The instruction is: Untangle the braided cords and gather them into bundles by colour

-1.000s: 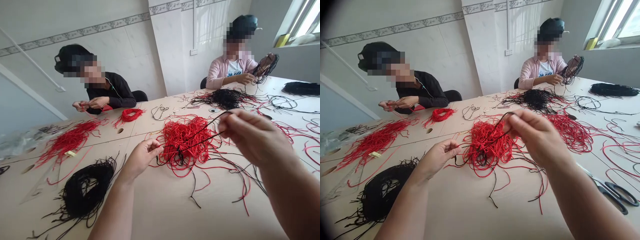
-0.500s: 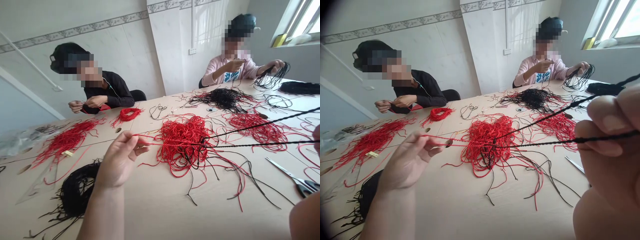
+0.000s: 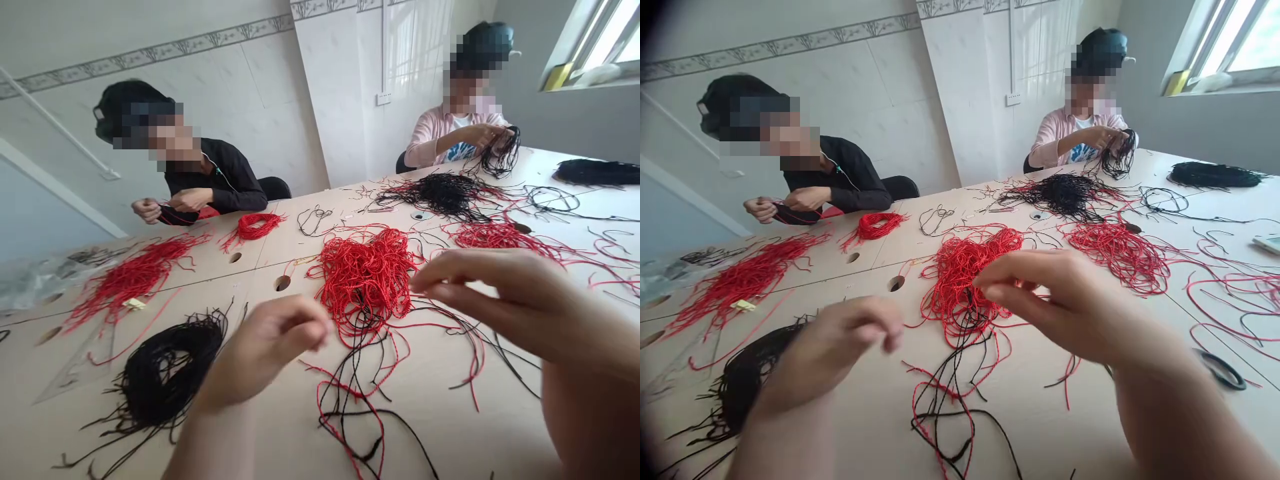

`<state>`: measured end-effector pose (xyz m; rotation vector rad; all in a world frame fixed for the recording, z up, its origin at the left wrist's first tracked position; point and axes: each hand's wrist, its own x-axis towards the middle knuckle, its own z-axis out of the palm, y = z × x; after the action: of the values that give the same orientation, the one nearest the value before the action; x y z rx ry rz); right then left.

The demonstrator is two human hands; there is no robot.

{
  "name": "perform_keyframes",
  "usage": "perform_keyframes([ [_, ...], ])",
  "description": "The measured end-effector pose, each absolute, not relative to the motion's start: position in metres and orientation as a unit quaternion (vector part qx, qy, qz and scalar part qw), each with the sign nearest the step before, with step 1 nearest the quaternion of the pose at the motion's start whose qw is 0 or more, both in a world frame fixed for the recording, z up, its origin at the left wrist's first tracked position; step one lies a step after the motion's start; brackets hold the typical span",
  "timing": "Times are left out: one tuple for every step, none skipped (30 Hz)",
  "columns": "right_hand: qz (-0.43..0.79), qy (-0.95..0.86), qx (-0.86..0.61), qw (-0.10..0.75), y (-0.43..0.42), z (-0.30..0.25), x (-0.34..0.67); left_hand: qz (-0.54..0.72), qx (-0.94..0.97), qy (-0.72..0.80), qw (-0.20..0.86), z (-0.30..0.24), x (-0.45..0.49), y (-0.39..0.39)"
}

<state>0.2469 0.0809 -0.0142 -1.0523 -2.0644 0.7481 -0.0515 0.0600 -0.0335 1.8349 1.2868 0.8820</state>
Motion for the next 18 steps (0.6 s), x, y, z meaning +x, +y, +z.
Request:
perform_keyframes([
  [0.255, -0.83, -0.403, 0.289, 0.093, -0.016, 0.233, 0.286, 0.721, 0.523, 0.353, -0.038, -0.039, 0.068],
  [0.225, -0.849, -0.425, 0.22, 0.104, -0.021, 0.221, 0.23, 0.731, 0.544, 0.342, -0.047, -0.028, 0.076],
  [0.198, -0.865, -0.441, 0.134, 0.114, -0.028, 0.21, 0.207, 0.733, 0.555, 0.335, -0.059, -0.017, 0.084],
  [0.191, -0.873, -0.439, 0.095, 0.121, -0.038, 0.201, 0.193, 0.731, 0.566, 0.329, -0.072, -0.009, 0.09],
  [0.189, -0.878, -0.435, 0.068, 0.126, -0.05, 0.192, 0.185, 0.728, 0.577, 0.32, -0.087, -0.003, 0.094],
  [0.189, -0.881, -0.43, 0.048, 0.128, -0.062, 0.185, 0.181, 0.727, 0.584, 0.314, -0.1, 0.001, 0.098],
  [0.19, -0.883, -0.427, 0.04, 0.13, -0.073, 0.18, 0.182, 0.726, 0.587, 0.309, -0.112, 0.003, 0.101],
  [0.192, -0.883, -0.427, 0.037, 0.13, -0.083, 0.176, 0.185, 0.725, 0.588, 0.306, -0.12, 0.004, 0.104],
  [0.194, -0.881, -0.429, 0.038, 0.131, -0.091, 0.172, 0.191, 0.726, 0.585, 0.308, -0.126, 0.004, 0.106],
  [0.197, -0.878, -0.434, 0.043, 0.132, -0.096, 0.171, 0.199, 0.726, 0.579, 0.314, -0.127, 0.003, 0.108],
  [0.203, -0.874, -0.439, 0.053, 0.133, -0.097, 0.17, 0.21, 0.725, 0.57, 0.324, -0.125, 0.0, 0.11],
  [0.211, -0.869, -0.444, 0.067, 0.135, -0.095, 0.171, 0.224, 0.724, 0.559, 0.336, -0.121, -0.002, 0.112],
  [0.22, -0.863, -0.446, 0.086, 0.137, -0.091, 0.173, 0.241, 0.722, 0.548, 0.347, -0.114, -0.005, 0.113],
  [0.232, -0.857, -0.447, 0.109, 0.138, -0.084, 0.177, 0.263, 0.718, 0.538, 0.355, -0.105, -0.009, 0.112],
  [0.245, -0.851, -0.444, 0.135, 0.138, -0.075, 0.181, 0.288, 0.712, 0.53, 0.359, -0.095, -0.013, 0.111],
  [0.256, -0.846, -0.44, 0.161, 0.136, -0.066, 0.186, 0.313, 0.706, 0.525, 0.358, -0.085, -0.016, 0.107],
  [0.271, -0.841, -0.429, 0.19, 0.132, -0.056, 0.192, 0.342, 0.699, 0.518, 0.355, -0.074, -0.019, 0.102],
  [0.294, -0.834, -0.408, 0.226, 0.126, -0.046, 0.199, 0.375, 0.692, 0.506, 0.354, -0.064, -0.021, 0.095],
])
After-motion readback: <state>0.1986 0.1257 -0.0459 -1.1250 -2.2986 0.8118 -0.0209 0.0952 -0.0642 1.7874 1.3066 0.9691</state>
